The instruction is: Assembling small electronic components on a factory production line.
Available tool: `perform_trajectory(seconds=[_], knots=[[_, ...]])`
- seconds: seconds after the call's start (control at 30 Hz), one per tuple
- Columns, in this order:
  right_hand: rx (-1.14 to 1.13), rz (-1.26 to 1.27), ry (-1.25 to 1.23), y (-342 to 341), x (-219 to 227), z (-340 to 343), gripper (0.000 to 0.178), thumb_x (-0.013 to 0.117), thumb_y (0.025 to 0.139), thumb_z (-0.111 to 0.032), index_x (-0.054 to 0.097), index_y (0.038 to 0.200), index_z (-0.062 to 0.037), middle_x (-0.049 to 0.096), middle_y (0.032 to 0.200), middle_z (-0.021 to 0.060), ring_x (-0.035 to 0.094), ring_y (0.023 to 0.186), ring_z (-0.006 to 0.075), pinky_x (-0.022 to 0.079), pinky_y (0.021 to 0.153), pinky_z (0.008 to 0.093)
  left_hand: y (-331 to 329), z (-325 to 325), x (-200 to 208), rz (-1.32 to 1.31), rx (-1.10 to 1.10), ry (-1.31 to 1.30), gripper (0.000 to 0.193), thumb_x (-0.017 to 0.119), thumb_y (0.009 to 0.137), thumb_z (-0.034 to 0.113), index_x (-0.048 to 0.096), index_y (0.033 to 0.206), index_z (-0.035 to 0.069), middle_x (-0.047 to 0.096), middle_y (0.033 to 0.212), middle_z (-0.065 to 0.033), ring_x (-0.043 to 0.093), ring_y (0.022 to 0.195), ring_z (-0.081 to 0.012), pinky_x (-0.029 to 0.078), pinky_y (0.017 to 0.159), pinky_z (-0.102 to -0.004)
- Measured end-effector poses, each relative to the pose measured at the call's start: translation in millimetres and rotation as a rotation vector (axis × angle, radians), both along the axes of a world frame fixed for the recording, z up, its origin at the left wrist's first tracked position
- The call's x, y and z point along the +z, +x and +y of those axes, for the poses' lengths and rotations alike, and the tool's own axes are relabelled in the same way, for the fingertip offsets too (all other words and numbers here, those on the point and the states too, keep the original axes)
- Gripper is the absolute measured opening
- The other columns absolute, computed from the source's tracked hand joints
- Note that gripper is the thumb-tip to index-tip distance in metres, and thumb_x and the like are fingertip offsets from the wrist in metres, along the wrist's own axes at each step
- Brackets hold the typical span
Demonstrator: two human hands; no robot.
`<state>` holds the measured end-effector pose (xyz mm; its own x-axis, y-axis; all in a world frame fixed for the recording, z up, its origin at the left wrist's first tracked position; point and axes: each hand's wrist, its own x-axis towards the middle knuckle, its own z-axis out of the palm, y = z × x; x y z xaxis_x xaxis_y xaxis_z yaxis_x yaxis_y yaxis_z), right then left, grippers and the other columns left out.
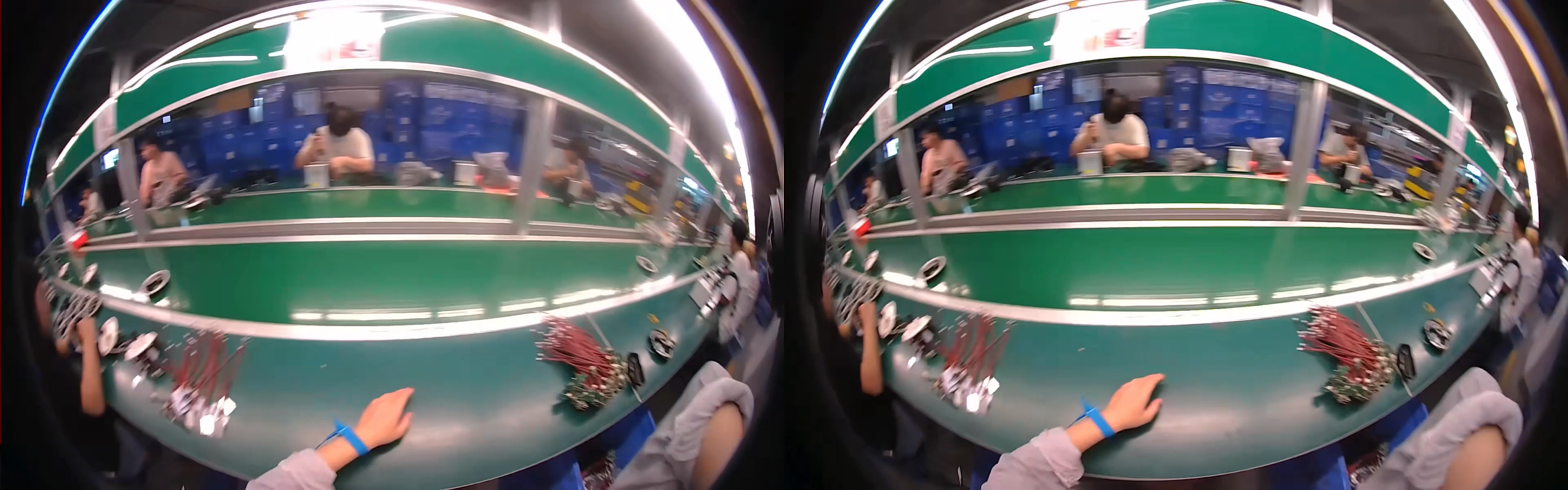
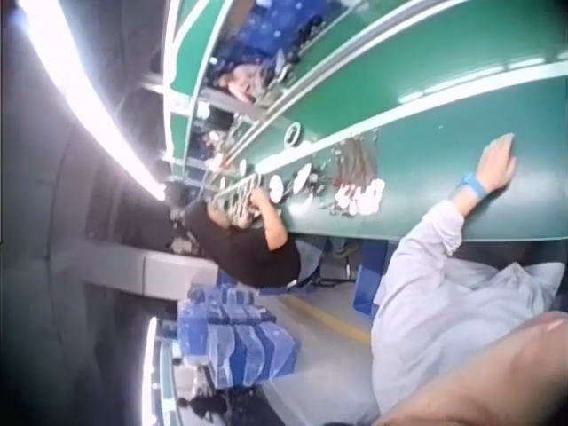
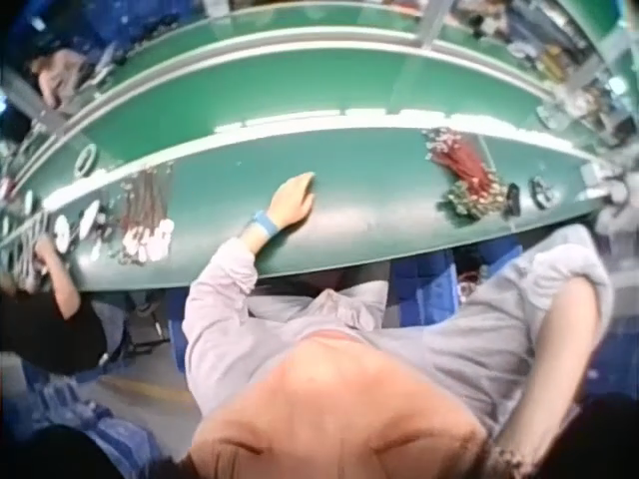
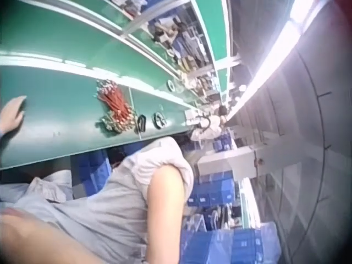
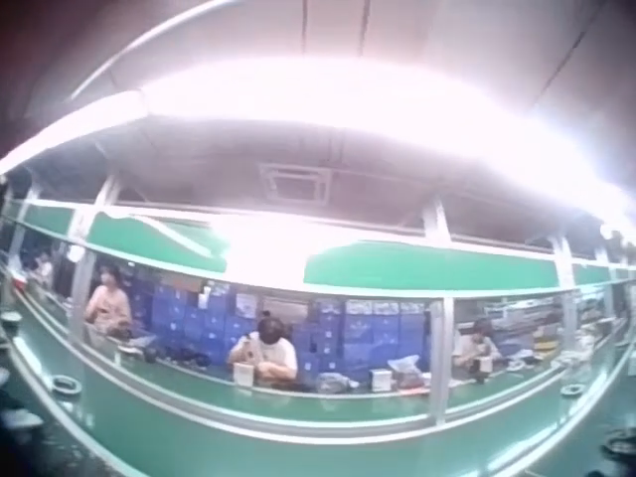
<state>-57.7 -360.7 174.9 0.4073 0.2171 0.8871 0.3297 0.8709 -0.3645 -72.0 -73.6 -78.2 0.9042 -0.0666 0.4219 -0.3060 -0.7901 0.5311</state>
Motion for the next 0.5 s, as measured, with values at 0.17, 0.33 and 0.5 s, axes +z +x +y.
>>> perform_trajectory(seconds=[0.17,0.33,0.5], knots=[[-0.163,-0.032,0.038,-27,10,-7,0.021,0.043,0.086,-0.014,0.05,0.103,-0.003,0.053,0.1,0.0127,0.05,0.093,0.0231,0.039,0.082,0.0339,5,9,-22,-0.13,-0.078,0.147,0.039,0.056,0.065,0.01,0.049,0.103,0.0,0.053,0.104,-0.0165,0.048,0.098,-0.0333,0.037,0.086,-0.0409],[-0.304,-0.035,0.103,-54,6,11,0.022,0.043,0.086,-0.015,0.049,0.103,-0.0031,0.053,0.1,0.0127,0.05,0.093,0.0232,0.039,0.081,0.0341,2,-2,-4,-0.153,-0.165,0.215,0.036,0.054,0.071,0.01,0.048,0.104,-0.002,0.051,0.106,-0.0182,0.048,0.098,-0.0328,0.036,0.087,-0.0398],[-0.159,0.029,0.244,-26,-26,67,0.022,0.043,0.086,-0.016,0.049,0.103,-0.0032,0.053,0.1,0.0128,0.05,0.093,0.0232,0.039,0.081,0.0343,0,5,6,-0.034,-0.157,0.161,0.039,0.052,0.073,0.013,0.046,0.107,-0.004,0.047,0.111,-0.022,0.043,0.103,-0.0376,0.029,0.093,-0.0435]])
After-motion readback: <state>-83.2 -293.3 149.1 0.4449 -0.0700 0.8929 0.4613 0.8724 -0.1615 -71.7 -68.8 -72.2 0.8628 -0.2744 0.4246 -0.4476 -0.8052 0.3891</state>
